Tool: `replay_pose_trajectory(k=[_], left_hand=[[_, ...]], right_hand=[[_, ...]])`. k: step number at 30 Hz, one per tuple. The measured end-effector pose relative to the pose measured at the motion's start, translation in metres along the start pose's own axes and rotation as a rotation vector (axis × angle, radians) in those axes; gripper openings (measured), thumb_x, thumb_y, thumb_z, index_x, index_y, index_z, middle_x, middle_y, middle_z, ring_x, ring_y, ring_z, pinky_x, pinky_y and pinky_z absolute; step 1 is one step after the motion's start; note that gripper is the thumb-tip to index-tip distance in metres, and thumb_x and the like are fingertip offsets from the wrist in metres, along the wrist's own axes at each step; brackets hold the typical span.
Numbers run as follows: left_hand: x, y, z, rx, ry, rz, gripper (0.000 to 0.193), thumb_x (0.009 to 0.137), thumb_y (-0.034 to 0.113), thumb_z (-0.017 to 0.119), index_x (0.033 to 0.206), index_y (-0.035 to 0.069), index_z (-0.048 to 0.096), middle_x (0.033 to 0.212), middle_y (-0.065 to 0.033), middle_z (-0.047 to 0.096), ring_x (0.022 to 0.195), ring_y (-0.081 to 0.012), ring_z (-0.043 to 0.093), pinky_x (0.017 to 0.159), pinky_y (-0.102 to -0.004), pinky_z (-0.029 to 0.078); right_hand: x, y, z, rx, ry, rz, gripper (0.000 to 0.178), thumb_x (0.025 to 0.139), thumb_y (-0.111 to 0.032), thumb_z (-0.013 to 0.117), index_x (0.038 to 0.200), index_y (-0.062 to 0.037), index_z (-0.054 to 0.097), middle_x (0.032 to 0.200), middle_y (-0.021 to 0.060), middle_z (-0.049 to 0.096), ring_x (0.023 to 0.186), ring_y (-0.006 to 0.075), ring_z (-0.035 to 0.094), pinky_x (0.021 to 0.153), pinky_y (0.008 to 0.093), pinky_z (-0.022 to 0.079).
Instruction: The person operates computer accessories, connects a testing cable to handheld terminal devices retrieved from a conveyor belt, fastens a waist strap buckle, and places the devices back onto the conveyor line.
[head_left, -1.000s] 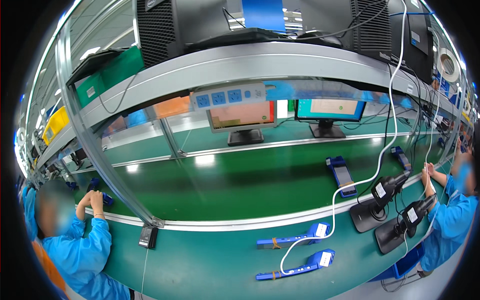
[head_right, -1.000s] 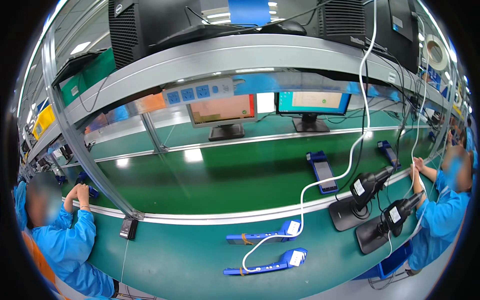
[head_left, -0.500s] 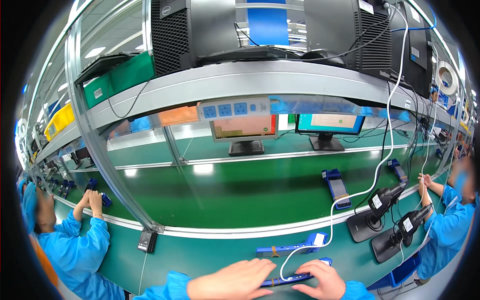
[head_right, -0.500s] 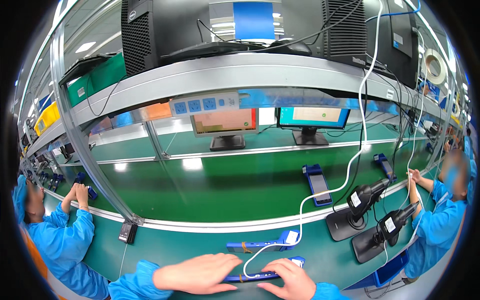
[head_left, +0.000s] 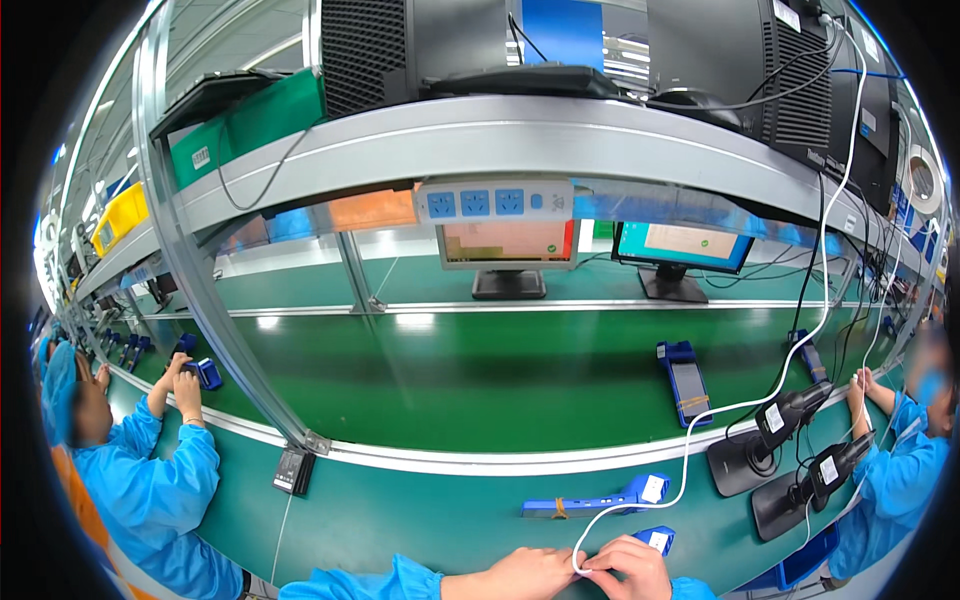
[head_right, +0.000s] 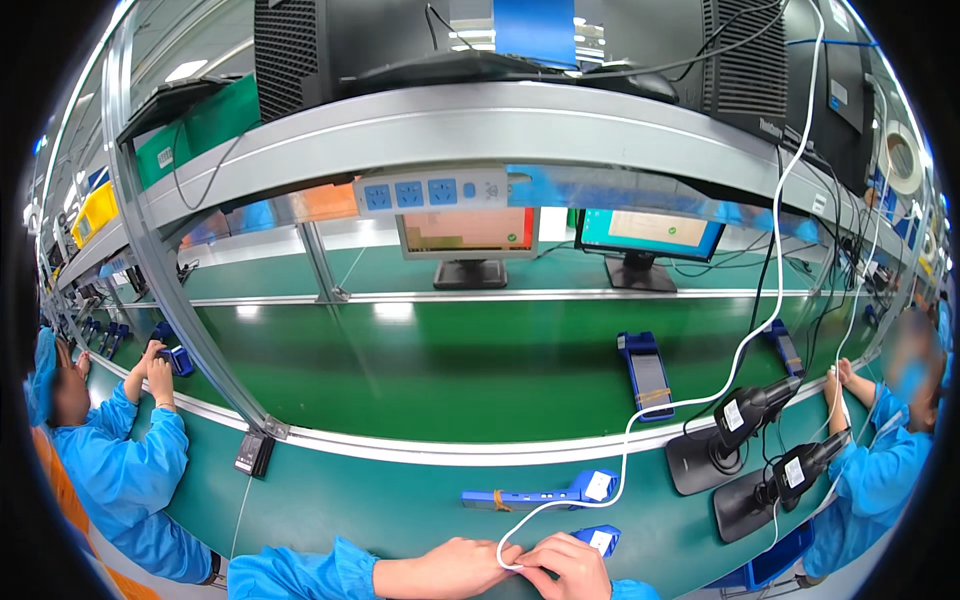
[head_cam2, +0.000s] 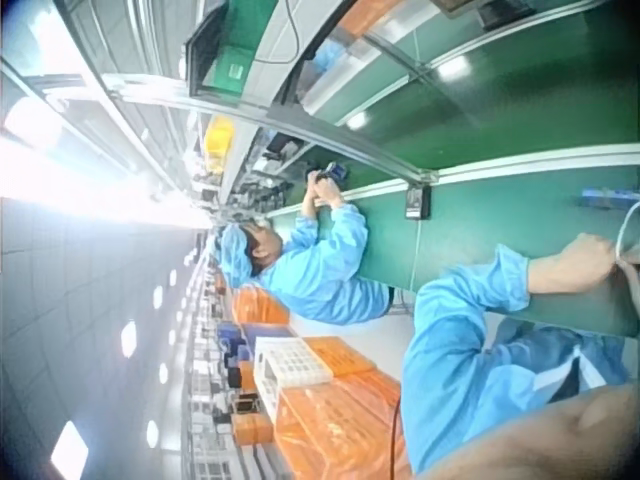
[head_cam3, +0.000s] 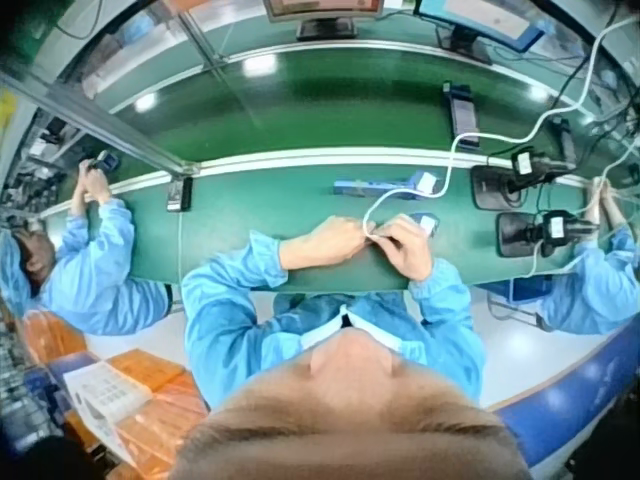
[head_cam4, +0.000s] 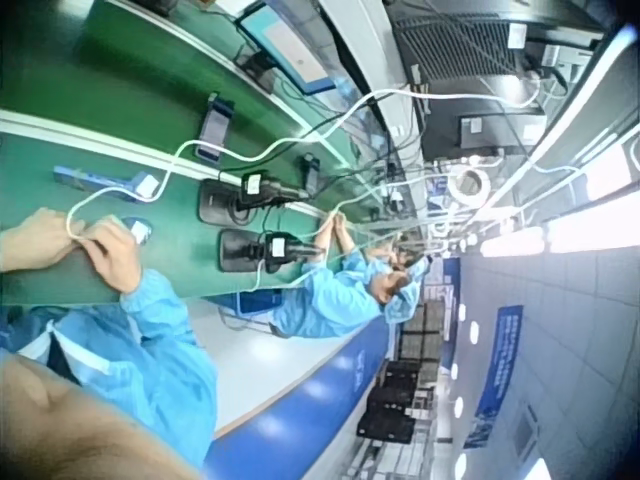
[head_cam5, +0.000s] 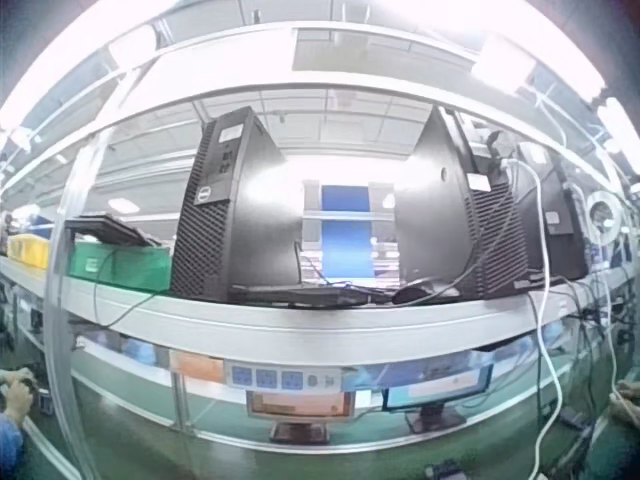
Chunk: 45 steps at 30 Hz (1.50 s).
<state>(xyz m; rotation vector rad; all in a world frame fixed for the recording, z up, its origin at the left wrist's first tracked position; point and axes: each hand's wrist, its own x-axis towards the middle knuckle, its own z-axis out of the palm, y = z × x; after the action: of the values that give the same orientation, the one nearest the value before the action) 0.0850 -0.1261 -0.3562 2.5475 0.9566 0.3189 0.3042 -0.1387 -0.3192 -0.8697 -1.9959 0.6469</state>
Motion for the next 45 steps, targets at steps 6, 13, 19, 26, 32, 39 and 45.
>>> replay_pose_trajectory(k=[6, 13, 19, 26, 32, 39, 45], left_hand=[[-0.003, 0.006, -0.001, 0.034, -0.009, -0.028, 0.029, 0.096, 0.017, 0.062, 0.119, 0.0, 0.065, 0.111, -0.0196, 0.071, 0.083, -0.0362, 0.075, 0.068, -0.0471, 0.061], [0.0, 0.003, -0.02, -0.044, -0.109, -0.011, 0.031, 0.104, 0.026, 0.067, 0.124, 0.004, 0.058, 0.099, -0.0171, 0.074, 0.079, -0.0386, 0.074, 0.062, -0.0516, 0.06], [-0.032, -0.033, -0.097, -0.25, -0.277, 0.179, 0.023, 0.109, 0.028, 0.061, 0.122, 0.009, 0.061, 0.098, -0.0135, 0.075, 0.078, -0.043, 0.071, 0.065, -0.053, 0.057], [-0.069, -0.114, -0.151, -0.725, 0.214, -0.158, 0.042, 0.103, 0.017, 0.075, 0.137, -0.005, 0.063, 0.126, -0.0113, 0.074, 0.115, -0.0165, 0.068, 0.099, -0.0342, 0.055], [-0.007, -0.191, -0.096, -0.914, 0.741, -0.302, 0.051, 0.106, 0.014, 0.07, 0.149, -0.004, 0.049, 0.138, -0.0136, 0.067, 0.128, -0.0199, 0.062, 0.112, -0.0356, 0.048], [0.04, -0.259, -0.068, -1.094, 0.793, -0.59, 0.049, 0.106, 0.019, 0.072, 0.144, -0.004, 0.052, 0.128, -0.0149, 0.072, 0.116, -0.0213, 0.07, 0.099, -0.035, 0.057], [0.049, -0.284, -0.065, -1.071, 0.763, -0.714, 0.054, 0.105, 0.02, 0.073, 0.147, -0.007, 0.051, 0.127, -0.0186, 0.073, 0.111, -0.0227, 0.073, 0.094, -0.0365, 0.059]], right_hand=[[-0.01, 0.0, 0.006, 0.026, 0.052, 0.074, 0.011, 0.086, 0.002, 0.083, 0.094, -0.0002, 0.076, 0.087, 0.0148, 0.071, 0.077, 0.0308, 0.069, 0.069, 0.0383, 0.055], [-0.004, 0.005, -0.025, 0.234, 0.364, -0.114, 0.021, 0.098, 0.004, 0.068, 0.118, -0.0031, 0.069, 0.1, 0.0137, 0.075, 0.091, 0.0232, 0.073, 0.081, 0.0372, 0.06], [0.048, 0.021, -0.07, 0.171, 0.428, 0.157, 0.01, 0.089, 0.008, 0.079, 0.094, 0.0033, 0.072, 0.088, 0.0138, 0.078, 0.083, 0.0208, 0.076, 0.078, 0.034, 0.061], [0.066, 0.047, -0.011, 0.06, 0.051, 0.259, 0.015, 0.092, -0.011, 0.085, 0.099, -0.0009, 0.078, 0.091, 0.0112, 0.082, 0.081, 0.0178, 0.079, 0.076, 0.0314, 0.062], [0.066, 0.062, 0.002, 0.049, 0.081, 0.243, 0.013, 0.095, -0.01, 0.083, 0.099, 0.0012, 0.077, 0.088, 0.012, 0.079, 0.077, 0.0196, 0.076, 0.072, 0.032, 0.06], [0.065, 0.063, 0.003, -0.033, 0.048, 0.111, 0.009, 0.091, -0.005, 0.084, 0.095, 0.0002, 0.077, 0.091, 0.0126, 0.078, 0.078, 0.0242, 0.075, 0.067, 0.0322, 0.06], [0.062, 0.069, 0.006, -0.04, 0.056, 0.058, 0.012, 0.087, 0.002, 0.084, 0.096, 0.0003, 0.077, 0.095, 0.0143, 0.08, 0.085, 0.0275, 0.079, 0.074, 0.0344, 0.065]])
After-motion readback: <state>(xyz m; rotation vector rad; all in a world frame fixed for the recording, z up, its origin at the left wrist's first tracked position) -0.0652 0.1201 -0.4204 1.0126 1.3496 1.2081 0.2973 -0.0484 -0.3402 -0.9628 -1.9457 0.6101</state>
